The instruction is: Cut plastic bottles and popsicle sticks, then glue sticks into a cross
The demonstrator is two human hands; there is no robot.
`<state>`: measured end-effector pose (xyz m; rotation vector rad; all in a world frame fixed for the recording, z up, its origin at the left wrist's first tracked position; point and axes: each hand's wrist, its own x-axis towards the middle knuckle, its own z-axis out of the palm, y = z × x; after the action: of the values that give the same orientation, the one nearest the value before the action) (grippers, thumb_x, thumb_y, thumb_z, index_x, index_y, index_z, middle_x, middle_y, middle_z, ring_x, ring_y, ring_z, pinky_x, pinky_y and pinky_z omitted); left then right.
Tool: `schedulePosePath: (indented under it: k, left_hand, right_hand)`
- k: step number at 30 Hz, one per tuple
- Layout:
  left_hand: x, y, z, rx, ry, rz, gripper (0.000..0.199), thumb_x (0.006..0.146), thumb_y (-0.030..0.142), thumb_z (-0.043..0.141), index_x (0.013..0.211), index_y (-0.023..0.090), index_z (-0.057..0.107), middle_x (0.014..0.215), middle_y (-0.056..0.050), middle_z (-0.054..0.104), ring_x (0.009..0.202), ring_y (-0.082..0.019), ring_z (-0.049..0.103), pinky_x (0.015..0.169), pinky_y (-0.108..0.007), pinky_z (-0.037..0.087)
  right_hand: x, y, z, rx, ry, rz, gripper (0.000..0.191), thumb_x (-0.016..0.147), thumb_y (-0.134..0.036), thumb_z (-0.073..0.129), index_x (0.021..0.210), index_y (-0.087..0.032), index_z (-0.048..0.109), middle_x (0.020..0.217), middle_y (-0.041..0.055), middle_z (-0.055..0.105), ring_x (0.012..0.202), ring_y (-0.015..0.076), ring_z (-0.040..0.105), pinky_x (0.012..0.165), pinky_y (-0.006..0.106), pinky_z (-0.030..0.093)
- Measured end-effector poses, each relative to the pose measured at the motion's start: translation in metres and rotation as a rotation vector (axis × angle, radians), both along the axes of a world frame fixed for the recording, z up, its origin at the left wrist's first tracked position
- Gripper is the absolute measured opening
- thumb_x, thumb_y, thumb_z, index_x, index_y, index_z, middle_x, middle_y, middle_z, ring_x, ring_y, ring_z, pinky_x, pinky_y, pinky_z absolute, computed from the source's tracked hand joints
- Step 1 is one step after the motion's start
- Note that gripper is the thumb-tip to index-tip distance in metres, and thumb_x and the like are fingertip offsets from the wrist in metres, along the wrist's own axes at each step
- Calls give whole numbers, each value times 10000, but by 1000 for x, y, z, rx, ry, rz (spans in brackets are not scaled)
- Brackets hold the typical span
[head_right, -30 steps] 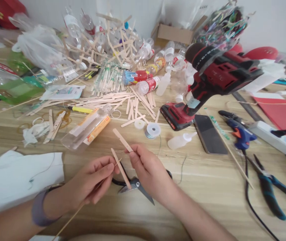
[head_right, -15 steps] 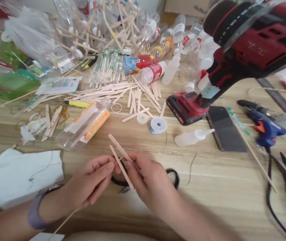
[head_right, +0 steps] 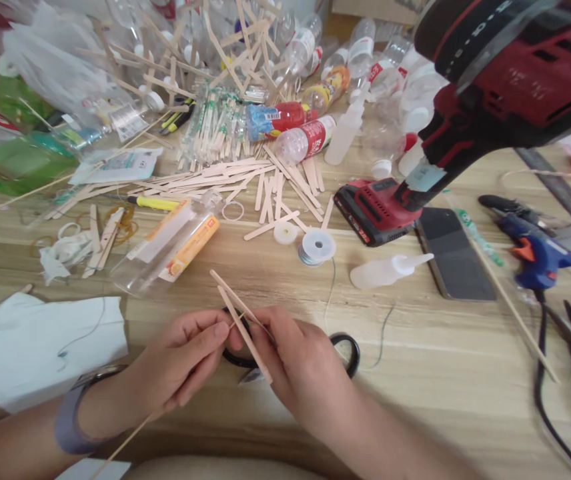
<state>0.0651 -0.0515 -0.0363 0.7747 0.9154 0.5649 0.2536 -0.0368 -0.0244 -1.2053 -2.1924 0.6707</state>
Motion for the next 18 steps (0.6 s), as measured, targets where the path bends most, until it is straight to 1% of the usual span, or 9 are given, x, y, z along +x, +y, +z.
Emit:
schedulePosePath:
  k: [3,7,11,14,18]
  left_hand:
    - [0,0,-1,-6,-5,-3,377,941,546,471,861,196,586,353,121,401,263,-53,223,290,-155,168]
    - [0,0,-1,-9,-12,4,377,935,549,483,841,198,585,350,121,395,261,-50,217,294,-161,160]
    - [0,-1,-2,-15,-21,23,379,932,551,500,821,198,581,351,122,386,266,-47,196,310,-175,135]
    - [0,-2,-1,-49,-86,40,377,925,546,525,798,194,575,341,124,366,269,-42,178,326,-182,122]
    - [2,-2,4,-127,-246,49,368,888,536,598,759,193,559,319,128,347,250,-35,159,319,-185,116]
  right_hand:
    - [0,-1,-1,30,-42,-13,159,969,-193,429,935,-219,582,556,-60,618,400,118,562,405,211,401]
    - [0,-1,0,63,-56,-3,198,978,-192,394,927,-212,583,587,-33,662,429,129,607,417,218,434]
    - [-3,-1,0,165,-57,27,210,990,-157,380,929,-192,577,643,-5,708,498,142,669,475,224,497]
    - [-4,-3,-2,245,-66,38,208,1005,-151,370,962,-190,570,686,12,729,536,151,693,520,233,536]
    - [-1,-7,-4,339,-51,61,214,994,-111,362,1058,-183,553,741,37,749,604,166,718,562,236,578]
